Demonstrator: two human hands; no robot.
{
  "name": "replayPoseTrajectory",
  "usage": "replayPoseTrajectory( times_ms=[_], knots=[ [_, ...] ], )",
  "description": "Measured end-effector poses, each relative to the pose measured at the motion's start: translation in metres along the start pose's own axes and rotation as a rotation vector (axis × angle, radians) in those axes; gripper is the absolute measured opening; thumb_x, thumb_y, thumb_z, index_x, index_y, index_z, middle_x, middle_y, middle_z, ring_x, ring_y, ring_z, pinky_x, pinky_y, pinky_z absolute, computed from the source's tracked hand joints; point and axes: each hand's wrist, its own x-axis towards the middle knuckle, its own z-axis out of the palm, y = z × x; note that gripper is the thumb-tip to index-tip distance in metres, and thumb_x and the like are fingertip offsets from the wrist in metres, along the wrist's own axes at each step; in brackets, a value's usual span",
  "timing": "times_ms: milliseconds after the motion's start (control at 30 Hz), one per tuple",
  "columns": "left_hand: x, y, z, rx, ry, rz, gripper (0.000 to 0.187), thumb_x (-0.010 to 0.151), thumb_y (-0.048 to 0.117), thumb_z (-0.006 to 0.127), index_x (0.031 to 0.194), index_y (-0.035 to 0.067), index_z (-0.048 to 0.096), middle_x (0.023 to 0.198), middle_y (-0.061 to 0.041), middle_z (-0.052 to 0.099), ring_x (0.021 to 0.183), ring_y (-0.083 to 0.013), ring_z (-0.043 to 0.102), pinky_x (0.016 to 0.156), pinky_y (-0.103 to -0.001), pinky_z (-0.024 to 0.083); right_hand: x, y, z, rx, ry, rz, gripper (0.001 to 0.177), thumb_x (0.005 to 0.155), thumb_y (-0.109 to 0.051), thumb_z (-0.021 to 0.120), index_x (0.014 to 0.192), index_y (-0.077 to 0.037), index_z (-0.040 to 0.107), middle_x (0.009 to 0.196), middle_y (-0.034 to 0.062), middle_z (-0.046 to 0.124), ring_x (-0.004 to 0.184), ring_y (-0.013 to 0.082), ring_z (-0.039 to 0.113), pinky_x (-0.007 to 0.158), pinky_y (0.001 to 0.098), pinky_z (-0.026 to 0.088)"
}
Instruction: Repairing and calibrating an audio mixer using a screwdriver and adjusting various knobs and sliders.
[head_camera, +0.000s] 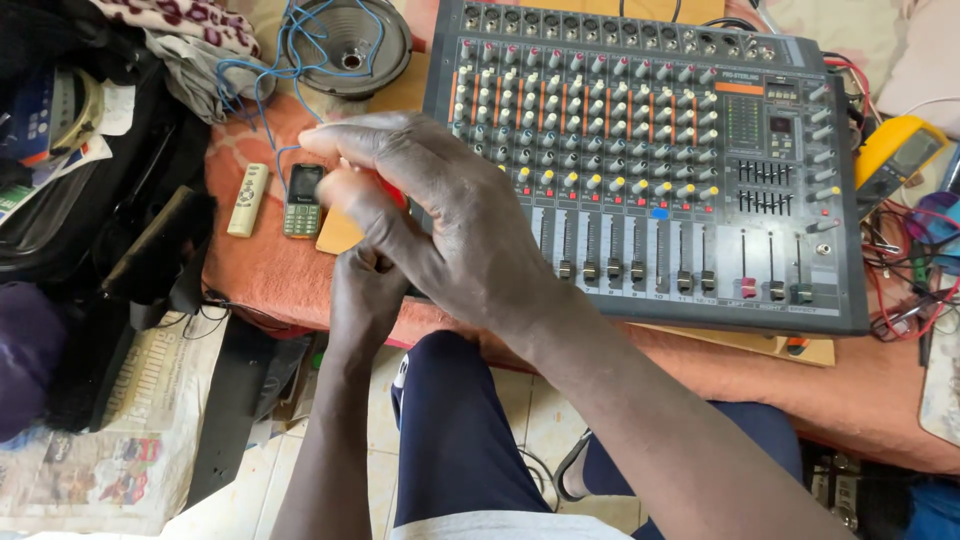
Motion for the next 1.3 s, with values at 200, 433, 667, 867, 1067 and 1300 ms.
replayPoseTrajectory(
  times_ms=[200, 433, 667, 867, 1067, 1300],
  knots=[
    [-0.003, 0.010, 0.001, -0.012, -0.008, -0.016, 0.023, 0.085, 0.007, 0.068, 0.068, 0.014, 0.053, 0.071, 0.012, 0.040, 0.073, -0.0026, 0.034, 0.059, -0.023, 0.028, -0.007, 0.007, 0.009, -0.052, 0.059, 0.070, 0.034, 0.109, -0.016, 0.076, 0.140, -0.018, 0.065, 0.107, 0.0004, 0.049, 0.101, 0.0158, 0.057, 0.095, 0.0253, 0.053],
    [-0.004, 0.019, -0.002, 0.137, 0.027, -0.116, 0.029, 0.084, 0.014, 0.064, 0.064, 0.015, 0.043, 0.065, 0.007, 0.033, 0.068, -0.0090, 0.028, 0.057, -0.032, 0.023, -0.001, -0.006, 0.003, -0.008, 0.013, -0.028, 0.027, 0.114, -0.008, 0.048, 0.139, -0.004, 0.057, 0.137, 0.0146, 0.068, 0.130, 0.0294, 0.068, 0.118, 0.0399, 0.056],
    [-0.006, 0.021, 0.002, 0.051, 0.018, -0.063, 0.018, 0.083, 0.008, 0.067, 0.068, 0.012, 0.057, 0.069, 0.010, 0.041, 0.071, -0.0042, 0.034, 0.059, -0.025, 0.029, -0.002, -0.007, 0.011, -0.090, 0.160, 0.121, 0.029, 0.102, -0.018, 0.074, 0.131, -0.016, 0.070, 0.101, -0.0003, 0.044, 0.094, 0.0153, 0.052, 0.085, 0.0248, 0.050],
    [-0.006, 0.008, 0.003, 0.191, 0.056, -0.048, 0.030, 0.078, 0.011, 0.063, 0.063, 0.016, 0.038, 0.066, 0.007, 0.026, 0.069, -0.0106, 0.023, 0.056, -0.033, 0.020, -0.001, -0.006, 0.004, -0.088, 0.017, 0.009, 0.033, 0.114, -0.010, 0.049, 0.146, -0.004, 0.050, 0.146, 0.0168, 0.062, 0.140, 0.0290, 0.063, 0.124, 0.0365, 0.051],
    [-0.009, 0.015, 0.006, 0.203, 0.062, -0.040, 0.029, 0.081, 0.011, 0.063, 0.064, 0.015, 0.039, 0.066, 0.006, 0.028, 0.068, -0.0104, 0.026, 0.056, -0.033, 0.023, -0.001, -0.015, 0.004, -0.063, 0.026, 0.101, 0.039, 0.107, -0.039, 0.052, 0.134, -0.014, 0.063, 0.127, 0.0092, 0.059, 0.123, 0.0245, 0.065, 0.110, 0.0364, 0.055],
    [-0.010, 0.013, 0.004, 0.104, 0.034, -0.017, 0.018, 0.083, 0.009, 0.066, 0.068, 0.013, 0.055, 0.068, 0.010, 0.036, 0.070, -0.0050, 0.032, 0.058, -0.026, 0.027, -0.003, -0.002, 0.012, -0.147, 0.064, 0.020, 0.035, 0.113, -0.014, 0.058, 0.147, -0.012, 0.053, 0.124, 0.0079, 0.070, 0.122, 0.0232, 0.067, 0.113, 0.0331, 0.052]
  ],
)
